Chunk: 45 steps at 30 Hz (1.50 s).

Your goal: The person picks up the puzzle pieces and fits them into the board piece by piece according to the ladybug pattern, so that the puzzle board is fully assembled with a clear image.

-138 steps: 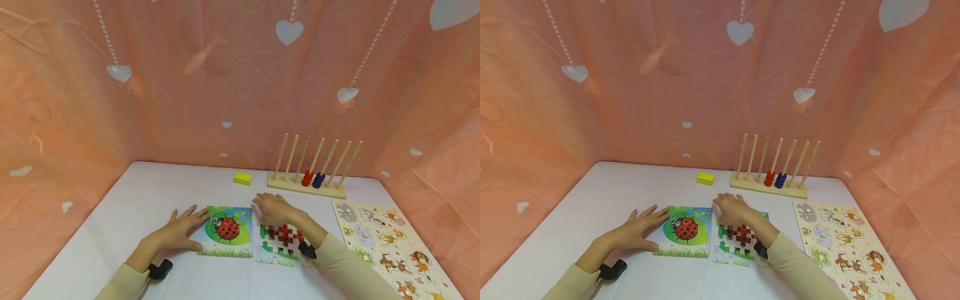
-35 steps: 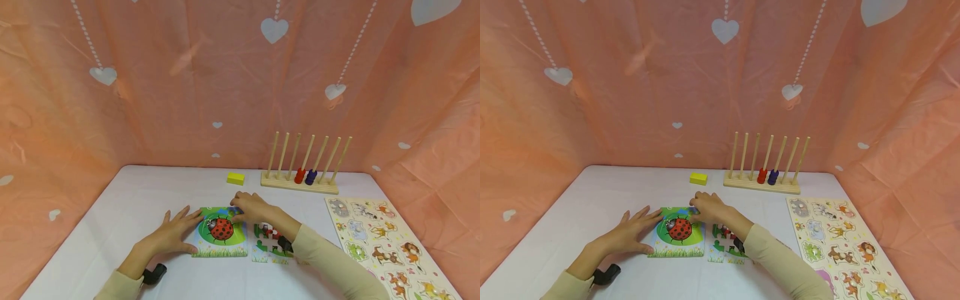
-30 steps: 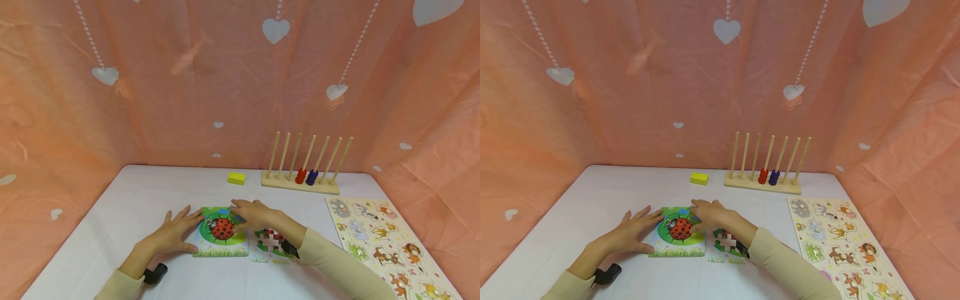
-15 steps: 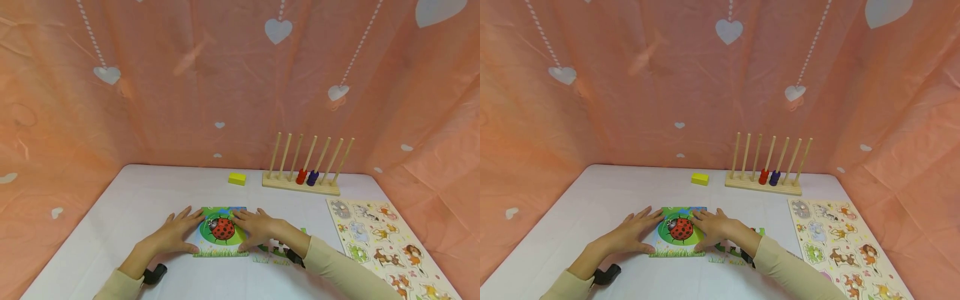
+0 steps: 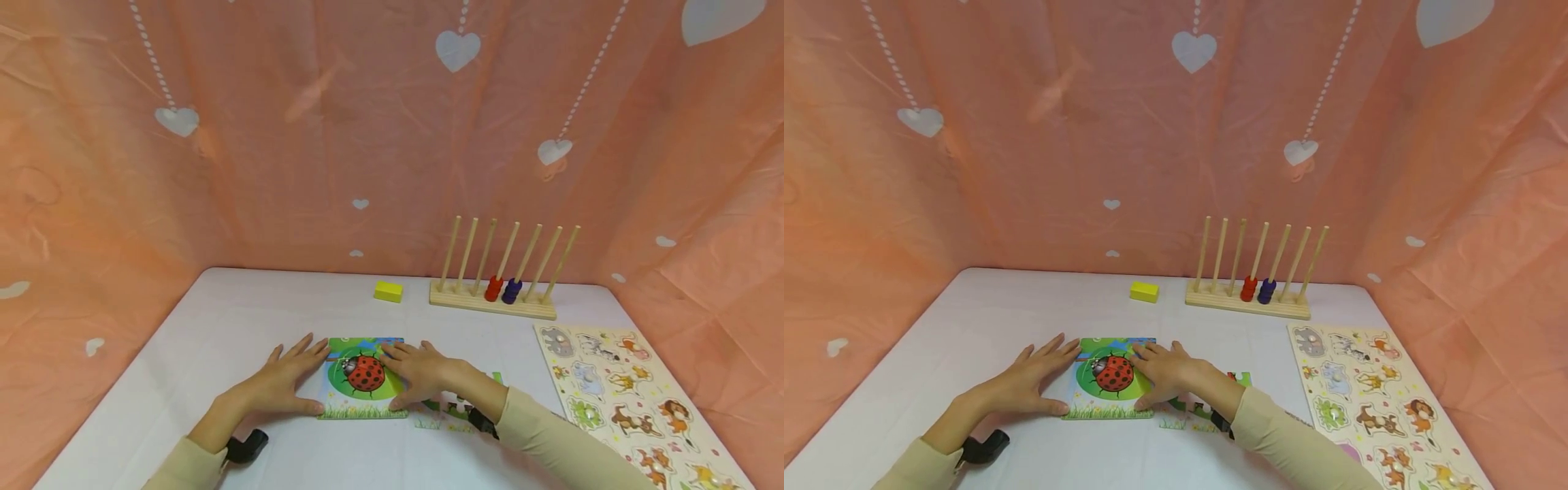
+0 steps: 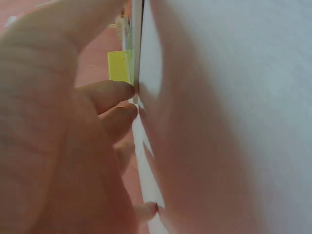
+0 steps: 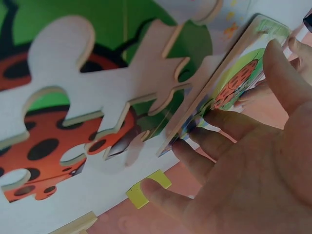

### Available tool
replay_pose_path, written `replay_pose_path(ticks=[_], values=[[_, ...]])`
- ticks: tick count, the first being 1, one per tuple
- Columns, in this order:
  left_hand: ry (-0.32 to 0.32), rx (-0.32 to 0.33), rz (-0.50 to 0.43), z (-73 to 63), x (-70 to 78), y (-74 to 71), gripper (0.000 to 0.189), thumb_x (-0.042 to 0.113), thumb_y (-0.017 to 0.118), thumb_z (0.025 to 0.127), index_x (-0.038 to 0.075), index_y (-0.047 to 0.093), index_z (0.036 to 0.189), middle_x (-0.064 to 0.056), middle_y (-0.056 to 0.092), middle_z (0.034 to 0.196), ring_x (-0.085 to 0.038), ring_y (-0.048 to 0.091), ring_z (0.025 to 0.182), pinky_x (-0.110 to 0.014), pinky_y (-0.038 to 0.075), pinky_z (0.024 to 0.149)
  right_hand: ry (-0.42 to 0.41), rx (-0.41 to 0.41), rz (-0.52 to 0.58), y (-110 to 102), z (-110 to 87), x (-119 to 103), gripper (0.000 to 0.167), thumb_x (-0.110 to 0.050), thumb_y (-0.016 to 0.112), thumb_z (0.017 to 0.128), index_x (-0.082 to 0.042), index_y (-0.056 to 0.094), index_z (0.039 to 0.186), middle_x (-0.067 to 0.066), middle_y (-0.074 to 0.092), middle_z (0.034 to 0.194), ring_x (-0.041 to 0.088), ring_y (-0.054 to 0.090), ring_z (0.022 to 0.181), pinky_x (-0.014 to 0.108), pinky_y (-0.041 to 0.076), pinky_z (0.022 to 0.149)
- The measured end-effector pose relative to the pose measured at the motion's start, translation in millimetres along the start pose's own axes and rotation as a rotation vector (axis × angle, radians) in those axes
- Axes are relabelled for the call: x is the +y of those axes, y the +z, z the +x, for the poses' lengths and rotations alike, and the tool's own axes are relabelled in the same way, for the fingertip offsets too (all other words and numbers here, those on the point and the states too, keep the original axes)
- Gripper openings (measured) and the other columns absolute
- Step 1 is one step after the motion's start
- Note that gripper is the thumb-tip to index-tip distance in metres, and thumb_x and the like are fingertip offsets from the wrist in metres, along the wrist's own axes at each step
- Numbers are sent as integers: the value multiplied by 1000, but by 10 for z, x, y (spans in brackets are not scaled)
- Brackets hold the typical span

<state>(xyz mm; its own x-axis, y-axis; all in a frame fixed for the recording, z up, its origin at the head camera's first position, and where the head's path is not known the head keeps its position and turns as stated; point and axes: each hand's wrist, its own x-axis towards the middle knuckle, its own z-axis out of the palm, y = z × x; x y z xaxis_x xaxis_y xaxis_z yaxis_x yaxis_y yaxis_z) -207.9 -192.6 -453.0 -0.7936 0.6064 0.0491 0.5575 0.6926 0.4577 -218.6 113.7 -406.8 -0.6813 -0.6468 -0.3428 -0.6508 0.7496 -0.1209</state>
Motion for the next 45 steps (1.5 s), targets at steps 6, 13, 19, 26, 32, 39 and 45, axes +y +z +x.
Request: replay_pose_path(ticks=[6,13,19,26,32,39,45], values=[[4,-5,13,-12,-10,34,103,63,76,76,5,38,153,-18,30,160,-47,16,148,-80,4,104,-65,64,186,-56,-58,123,80,-39,72,91,-5,35,154,14,23,163,32,22,149,66,20,113],[-20,-27,27,-10,9,-8,104,65,75,75,7,39,153,-17,29,161,-46,15,148,-80,4,105,3,241,258,-101,-235,348,47,-8,82,81,-3,65,124,9,61,111,28,56,104,53,43,90],[-32,-40,17,-9,8,-26,104,65,75,75,7,38,154,-16,27,162,-46,14,149,-80,3,105,22,235,285,-3,-339,432,46,-4,86,76,-3,65,116,3,60,97,20,52,89,45,38,80],[-37,-43,13,-8,8,-12,104,65,75,75,8,38,154,-16,27,162,-45,13,149,-80,3,105,23,261,304,87,-351,440,43,2,83,73,-3,66,112,-1,55,86,18,46,83,41,34,77],[-40,-45,18,-11,19,-24,105,65,75,75,7,38,153,-16,27,162,-46,13,149,-80,3,104,11,284,290,121,-344,446,38,1,84,72,-6,66,105,-2,54,85,17,46,81,40,35,77],[-57,-54,11,-12,20,-33,106,66,75,74,8,37,154,-15,25,162,-45,12,149,-80,2,105,-35,296,256,120,-346,464,31,-1,85,73,-10,63,93,-2,51,86,16,42,79,36,33,73],[-49,-49,1,-8,30,-33,105,64,76,75,7,37,154,-16,26,162,-46,12,149,-80,2,105,-29,295,284,136,-338,474,33,0,84,74,-9,62,97,-2,53,87,16,44,81,37,35,75]])
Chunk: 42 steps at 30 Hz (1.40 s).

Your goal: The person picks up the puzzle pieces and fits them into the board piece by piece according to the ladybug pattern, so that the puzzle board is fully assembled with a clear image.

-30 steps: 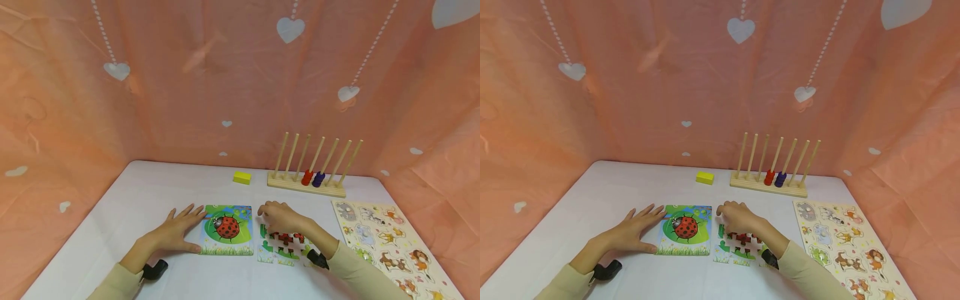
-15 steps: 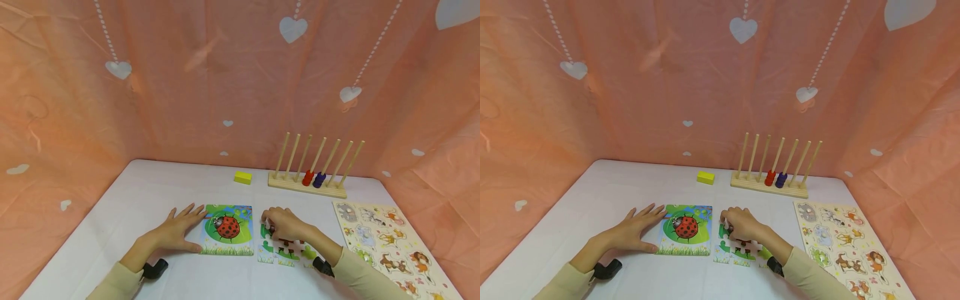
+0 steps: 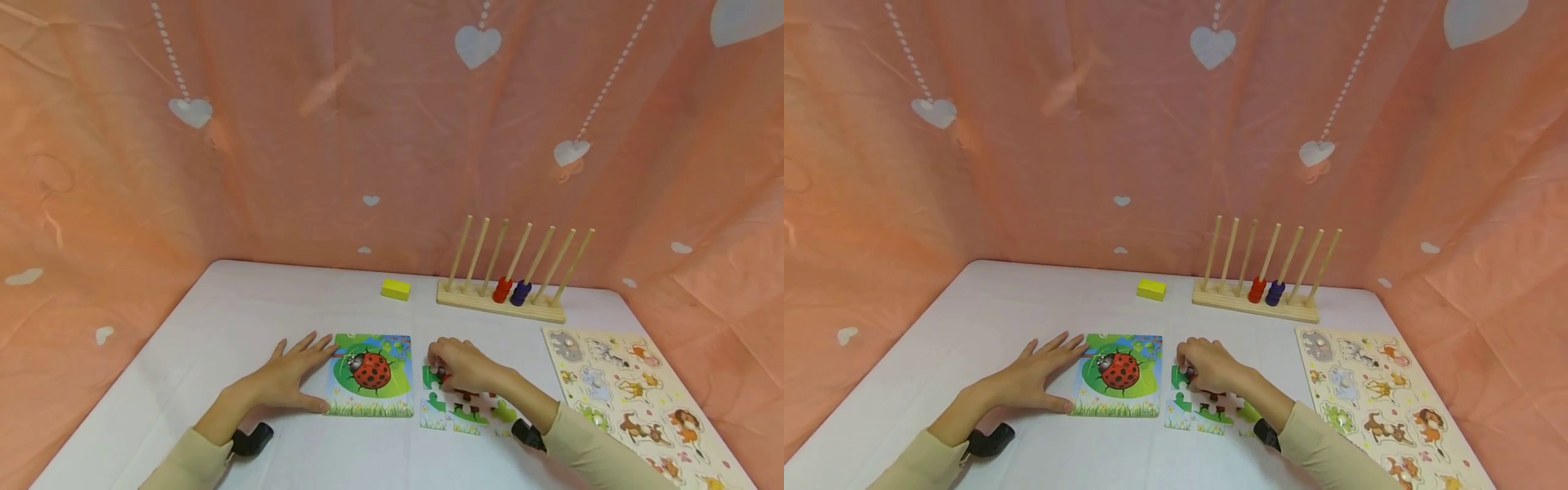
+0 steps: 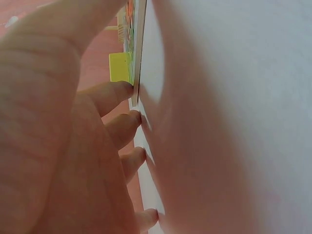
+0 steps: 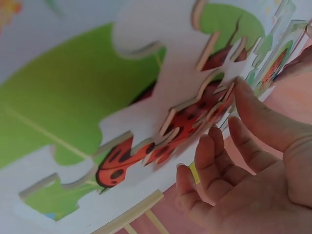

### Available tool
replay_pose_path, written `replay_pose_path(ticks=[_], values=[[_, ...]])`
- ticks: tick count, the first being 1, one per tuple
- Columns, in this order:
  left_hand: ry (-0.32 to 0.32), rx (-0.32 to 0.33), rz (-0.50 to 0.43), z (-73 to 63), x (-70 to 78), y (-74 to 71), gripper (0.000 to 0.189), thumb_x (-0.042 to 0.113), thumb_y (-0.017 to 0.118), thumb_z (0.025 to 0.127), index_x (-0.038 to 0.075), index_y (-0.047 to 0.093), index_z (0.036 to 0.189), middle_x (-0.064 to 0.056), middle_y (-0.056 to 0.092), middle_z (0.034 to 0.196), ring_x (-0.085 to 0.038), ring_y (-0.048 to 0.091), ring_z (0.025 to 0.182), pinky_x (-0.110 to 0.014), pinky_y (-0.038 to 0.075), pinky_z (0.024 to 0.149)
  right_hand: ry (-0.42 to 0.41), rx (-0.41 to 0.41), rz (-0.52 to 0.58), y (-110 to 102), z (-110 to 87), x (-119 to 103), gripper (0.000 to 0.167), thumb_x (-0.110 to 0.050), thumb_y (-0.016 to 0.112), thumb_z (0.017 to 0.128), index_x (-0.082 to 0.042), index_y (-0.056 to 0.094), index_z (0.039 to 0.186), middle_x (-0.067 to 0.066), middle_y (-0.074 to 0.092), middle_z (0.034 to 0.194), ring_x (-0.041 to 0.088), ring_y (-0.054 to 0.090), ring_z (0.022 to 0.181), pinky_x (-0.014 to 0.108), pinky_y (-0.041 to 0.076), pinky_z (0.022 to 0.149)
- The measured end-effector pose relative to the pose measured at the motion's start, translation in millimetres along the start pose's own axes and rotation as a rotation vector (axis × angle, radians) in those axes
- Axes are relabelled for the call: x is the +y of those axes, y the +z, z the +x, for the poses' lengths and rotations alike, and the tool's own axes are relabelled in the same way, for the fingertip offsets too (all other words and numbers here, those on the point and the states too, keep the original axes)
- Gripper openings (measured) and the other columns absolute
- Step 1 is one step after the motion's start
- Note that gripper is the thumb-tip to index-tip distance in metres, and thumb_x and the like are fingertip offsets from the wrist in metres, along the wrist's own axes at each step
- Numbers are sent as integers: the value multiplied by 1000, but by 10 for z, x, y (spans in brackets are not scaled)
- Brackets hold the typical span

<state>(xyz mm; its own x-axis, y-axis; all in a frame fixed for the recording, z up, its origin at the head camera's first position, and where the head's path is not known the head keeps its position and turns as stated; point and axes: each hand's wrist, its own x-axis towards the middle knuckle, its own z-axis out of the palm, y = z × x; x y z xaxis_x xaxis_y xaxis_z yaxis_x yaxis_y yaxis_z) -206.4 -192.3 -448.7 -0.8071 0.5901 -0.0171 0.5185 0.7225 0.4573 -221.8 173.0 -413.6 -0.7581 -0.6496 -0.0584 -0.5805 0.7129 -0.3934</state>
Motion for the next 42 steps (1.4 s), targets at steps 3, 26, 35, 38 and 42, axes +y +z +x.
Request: replay_pose_path(ticks=[3,26,35,38,42], values=[[7,3,5,-2,13,-10,105,64,76,75,6,38,153,-17,27,161,-46,13,148,-80,3,104,13,-1,9,-1,2,2,36,0,84,74,-8,63,101,-2,52,88,16,45,81,37,37,75],[15,13,5,-44,-6,3,104,63,77,75,6,38,153,-18,28,161,-47,15,148,-81,4,103,-98,-10,130,-14,219,-10,31,10,63,86,-8,64,112,-3,61,86,10,50,71,27,45,65],[6,13,17,-32,-29,34,104,66,74,75,7,39,153,-16,27,162,-45,14,149,-80,3,105,-204,-28,79,86,658,-453,33,5,68,90,-8,59,120,4,65,85,12,56,73,25,47,67],[13,18,9,-22,-18,24,104,66,75,75,7,39,153,-17,27,161,-46,15,148,-80,3,104,-230,-58,18,144,762,-620,35,5,66,91,-10,59,122,8,71,104,15,65,86,24,51,73],[15,16,-5,-18,-5,6,105,66,75,75,7,38,154,-17,27,161,-46,14,148,-81,2,103,-239,-81,-36,238,865,-759,41,4,66,92,-11,59,130,5,67,127,17,66,109,24,53,86]])
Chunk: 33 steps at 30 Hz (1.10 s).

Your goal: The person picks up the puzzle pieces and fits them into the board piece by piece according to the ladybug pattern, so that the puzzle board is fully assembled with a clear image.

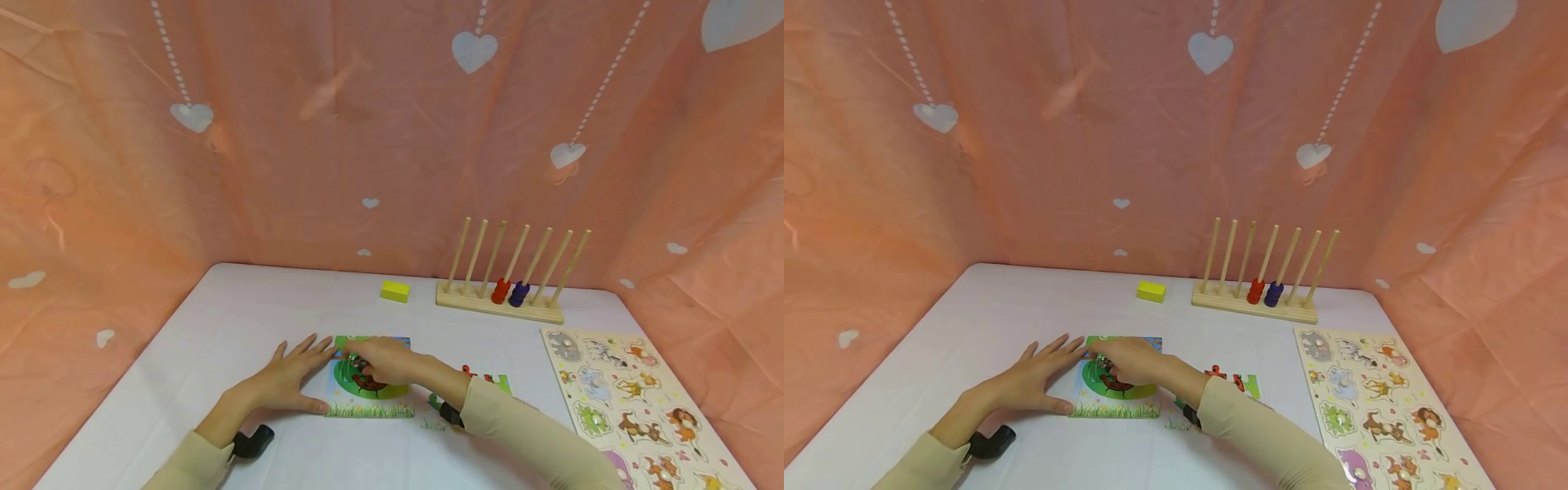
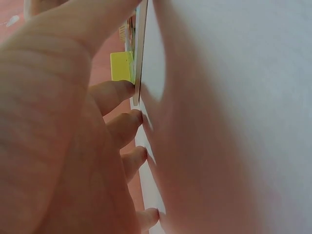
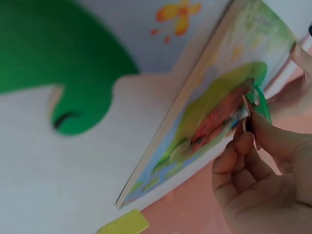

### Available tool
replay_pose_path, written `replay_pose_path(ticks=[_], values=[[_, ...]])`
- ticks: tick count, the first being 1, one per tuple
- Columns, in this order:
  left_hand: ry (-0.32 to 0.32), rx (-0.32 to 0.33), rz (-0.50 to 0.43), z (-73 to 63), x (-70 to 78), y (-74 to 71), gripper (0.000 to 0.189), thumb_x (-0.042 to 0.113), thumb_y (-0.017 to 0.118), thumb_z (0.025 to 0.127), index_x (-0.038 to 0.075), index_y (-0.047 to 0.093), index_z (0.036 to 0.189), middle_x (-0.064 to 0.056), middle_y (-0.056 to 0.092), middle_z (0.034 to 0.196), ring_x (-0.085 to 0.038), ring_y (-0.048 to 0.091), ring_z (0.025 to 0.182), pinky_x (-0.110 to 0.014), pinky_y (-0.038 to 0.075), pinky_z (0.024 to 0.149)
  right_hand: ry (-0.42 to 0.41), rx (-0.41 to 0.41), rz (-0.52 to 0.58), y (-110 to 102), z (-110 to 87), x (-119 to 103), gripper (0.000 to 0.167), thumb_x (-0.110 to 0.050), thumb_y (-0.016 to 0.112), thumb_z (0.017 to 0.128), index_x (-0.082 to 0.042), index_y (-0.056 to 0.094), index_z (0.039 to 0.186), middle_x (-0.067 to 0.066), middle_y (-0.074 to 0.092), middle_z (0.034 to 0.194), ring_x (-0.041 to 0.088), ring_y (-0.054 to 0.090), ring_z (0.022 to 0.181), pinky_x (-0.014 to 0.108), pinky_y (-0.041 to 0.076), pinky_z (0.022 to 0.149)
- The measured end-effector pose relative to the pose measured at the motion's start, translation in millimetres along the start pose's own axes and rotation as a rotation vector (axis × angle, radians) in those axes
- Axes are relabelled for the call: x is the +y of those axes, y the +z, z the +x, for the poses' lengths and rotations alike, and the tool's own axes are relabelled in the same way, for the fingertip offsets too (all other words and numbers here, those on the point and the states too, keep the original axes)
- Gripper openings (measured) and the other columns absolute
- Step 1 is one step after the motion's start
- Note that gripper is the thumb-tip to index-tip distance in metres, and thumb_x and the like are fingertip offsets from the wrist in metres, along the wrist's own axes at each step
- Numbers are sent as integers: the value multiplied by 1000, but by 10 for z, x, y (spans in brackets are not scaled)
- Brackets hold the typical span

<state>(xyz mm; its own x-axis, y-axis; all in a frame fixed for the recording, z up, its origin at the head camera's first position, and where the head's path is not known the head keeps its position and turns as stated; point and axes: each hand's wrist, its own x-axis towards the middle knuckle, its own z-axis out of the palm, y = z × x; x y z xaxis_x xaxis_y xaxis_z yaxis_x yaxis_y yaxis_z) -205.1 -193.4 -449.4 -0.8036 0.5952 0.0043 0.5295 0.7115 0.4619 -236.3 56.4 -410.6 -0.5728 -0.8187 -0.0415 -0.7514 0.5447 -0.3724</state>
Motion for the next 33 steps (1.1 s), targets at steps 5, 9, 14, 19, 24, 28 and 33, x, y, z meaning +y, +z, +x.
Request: replay_pose_path(ticks=[5,9,14,19,24,28,33], values=[[-3,-1,3,-6,2,-12,104,67,74,75,11,37,155,-17,27,162,-46,14,148,-81,3,103,5,-22,-24,67,96,-43,55,-2,72,90,-9,52,141,3,62,134,13,62,112,20,50,90],[-2,-2,2,-8,0,-12,104,66,74,75,11,37,155,-17,27,161,-47,14,148,-82,3,103,28,-37,-52,89,120,-50,59,-8,75,89,-13,51,143,10,58,133,12,63,101,20,51,84],[-7,-6,3,-2,1,-4,104,66,74,75,10,37,154,-17,27,162,-46,14,148,-81,2,103,56,-31,-64,111,126,-53,55,-13,76,89,-13,57,140,14,55,129,12,63,92,19,52,78],[-8,-8,4,5,-6,8,105,67,74,75,9,37,154,-16,26,162,-46,13,148,-81,2,103,62,-24,-21,113,105,-41,57,-17,75,90,-8,55,142,16,54,130,13,64,95,19,52,80],[0,-4,9,2,-1,12,104,66,74,76,9,37,155,-17,26,162,-47,14,148,-81,2,103,20,19,45,127,47,-25,58,-18,73,91,-4,51,143,5,49,106,5,49,73,14,44,66],[1,-5,8,14,-3,2,105,65,75,76,7,37,154,-17,26,162,-47,14,148,-81,3,103,-28,56,-68,147,-34,-68,53,-21,73,92,-2,56,138,3,49,103,3,46,73,11,41,63],[10,1,15,10,-3,0,105,66,74,75,6,38,153,-18,27,161,-47,16,147,-82,4,102,-79,60,-376,221,-180,-200,52,-41,66,95,-10,59,136,5,55,126,14,57,108,24,49,89]])
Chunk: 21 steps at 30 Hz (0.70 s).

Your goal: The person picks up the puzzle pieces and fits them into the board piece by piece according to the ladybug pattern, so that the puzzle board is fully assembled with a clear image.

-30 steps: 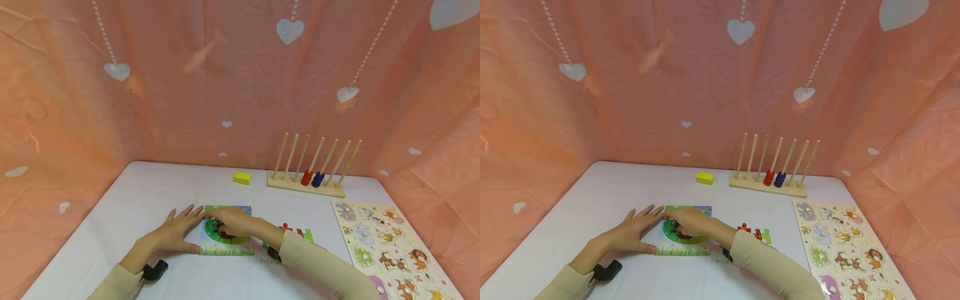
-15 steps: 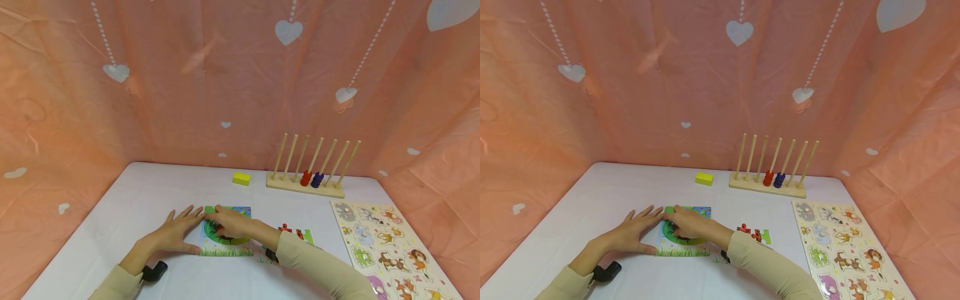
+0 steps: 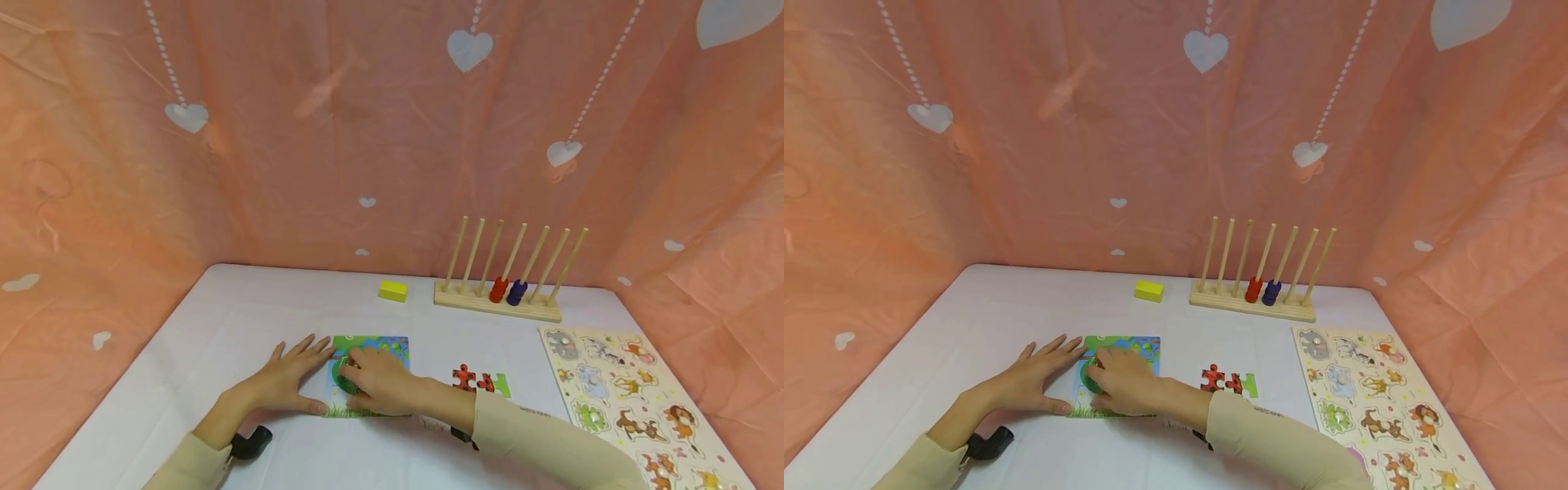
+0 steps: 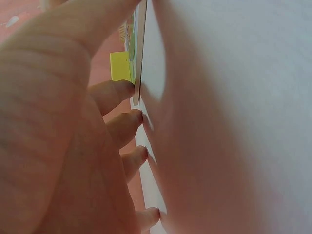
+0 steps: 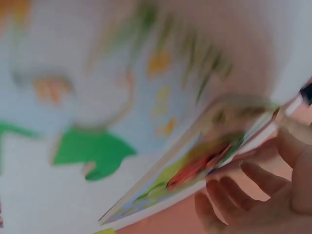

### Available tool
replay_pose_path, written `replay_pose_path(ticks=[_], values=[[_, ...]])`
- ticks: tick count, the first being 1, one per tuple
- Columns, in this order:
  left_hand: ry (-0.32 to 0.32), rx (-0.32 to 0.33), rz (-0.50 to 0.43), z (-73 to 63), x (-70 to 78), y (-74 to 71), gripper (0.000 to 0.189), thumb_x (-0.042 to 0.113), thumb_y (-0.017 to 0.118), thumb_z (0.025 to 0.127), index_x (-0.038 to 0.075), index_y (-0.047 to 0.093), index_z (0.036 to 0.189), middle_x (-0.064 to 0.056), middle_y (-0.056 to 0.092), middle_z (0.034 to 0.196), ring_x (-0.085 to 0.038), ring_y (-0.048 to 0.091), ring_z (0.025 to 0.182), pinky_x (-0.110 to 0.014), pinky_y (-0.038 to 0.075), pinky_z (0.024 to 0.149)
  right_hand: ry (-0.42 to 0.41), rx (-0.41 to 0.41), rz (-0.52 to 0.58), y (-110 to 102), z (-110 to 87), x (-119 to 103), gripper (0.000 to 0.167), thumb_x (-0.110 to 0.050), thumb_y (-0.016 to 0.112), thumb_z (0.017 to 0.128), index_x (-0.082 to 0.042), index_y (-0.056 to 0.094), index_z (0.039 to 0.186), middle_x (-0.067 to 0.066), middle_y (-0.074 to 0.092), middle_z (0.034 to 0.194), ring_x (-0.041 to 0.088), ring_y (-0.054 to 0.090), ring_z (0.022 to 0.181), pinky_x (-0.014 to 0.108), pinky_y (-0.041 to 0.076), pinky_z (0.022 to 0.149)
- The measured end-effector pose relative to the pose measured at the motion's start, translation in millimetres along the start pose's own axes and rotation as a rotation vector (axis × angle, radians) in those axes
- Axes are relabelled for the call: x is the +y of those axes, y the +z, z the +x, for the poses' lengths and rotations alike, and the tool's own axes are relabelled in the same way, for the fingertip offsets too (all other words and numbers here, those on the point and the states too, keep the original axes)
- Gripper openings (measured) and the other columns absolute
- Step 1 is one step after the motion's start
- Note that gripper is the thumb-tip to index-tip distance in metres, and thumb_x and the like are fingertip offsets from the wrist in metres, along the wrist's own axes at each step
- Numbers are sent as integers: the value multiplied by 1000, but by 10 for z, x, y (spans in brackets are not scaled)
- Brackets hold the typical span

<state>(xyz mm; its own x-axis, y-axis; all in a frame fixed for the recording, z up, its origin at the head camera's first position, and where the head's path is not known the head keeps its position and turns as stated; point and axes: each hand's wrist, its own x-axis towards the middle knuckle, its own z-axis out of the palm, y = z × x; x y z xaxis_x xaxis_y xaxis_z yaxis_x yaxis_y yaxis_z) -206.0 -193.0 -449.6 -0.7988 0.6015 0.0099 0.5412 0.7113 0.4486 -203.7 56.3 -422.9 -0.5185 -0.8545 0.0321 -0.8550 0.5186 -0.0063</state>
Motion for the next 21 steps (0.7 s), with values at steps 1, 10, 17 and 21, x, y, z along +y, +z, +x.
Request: replay_pose_path(ticks=[1,10,17,21], values=[[1,1,5,-5,0,0,105,66,74,75,6,38,153,-18,28,161,-47,16,147,-82,5,102,-9,-8,-42,6,-28,-39,54,-45,63,96,-12,58,138,6,54,134,17,55,119,30,48,96],[2,5,5,-7,-7,1,102,65,74,77,7,39,153,-18,27,161,-48,15,147,-81,4,103,-5,-152,21,55,-205,-245,67,-54,39,103,-14,34,156,6,21,165,29,17,151,57,27,115],[-2,2,7,-10,8,-1,101,64,74,76,7,40,152,-18,28,161,-48,16,147,-82,5,102,21,-168,5,93,-210,-268,70,-57,35,103,-13,31,157,6,19,165,32,14,151,58,23,116],[-4,0,8,-6,7,1,102,64,74,76,7,40,153,-18,28,161,-47,16,147,-82,5,102,28,-158,10,116,-202,-250,71,-58,37,102,-14,32,157,6,19,165,32,14,151,59,24,115]])
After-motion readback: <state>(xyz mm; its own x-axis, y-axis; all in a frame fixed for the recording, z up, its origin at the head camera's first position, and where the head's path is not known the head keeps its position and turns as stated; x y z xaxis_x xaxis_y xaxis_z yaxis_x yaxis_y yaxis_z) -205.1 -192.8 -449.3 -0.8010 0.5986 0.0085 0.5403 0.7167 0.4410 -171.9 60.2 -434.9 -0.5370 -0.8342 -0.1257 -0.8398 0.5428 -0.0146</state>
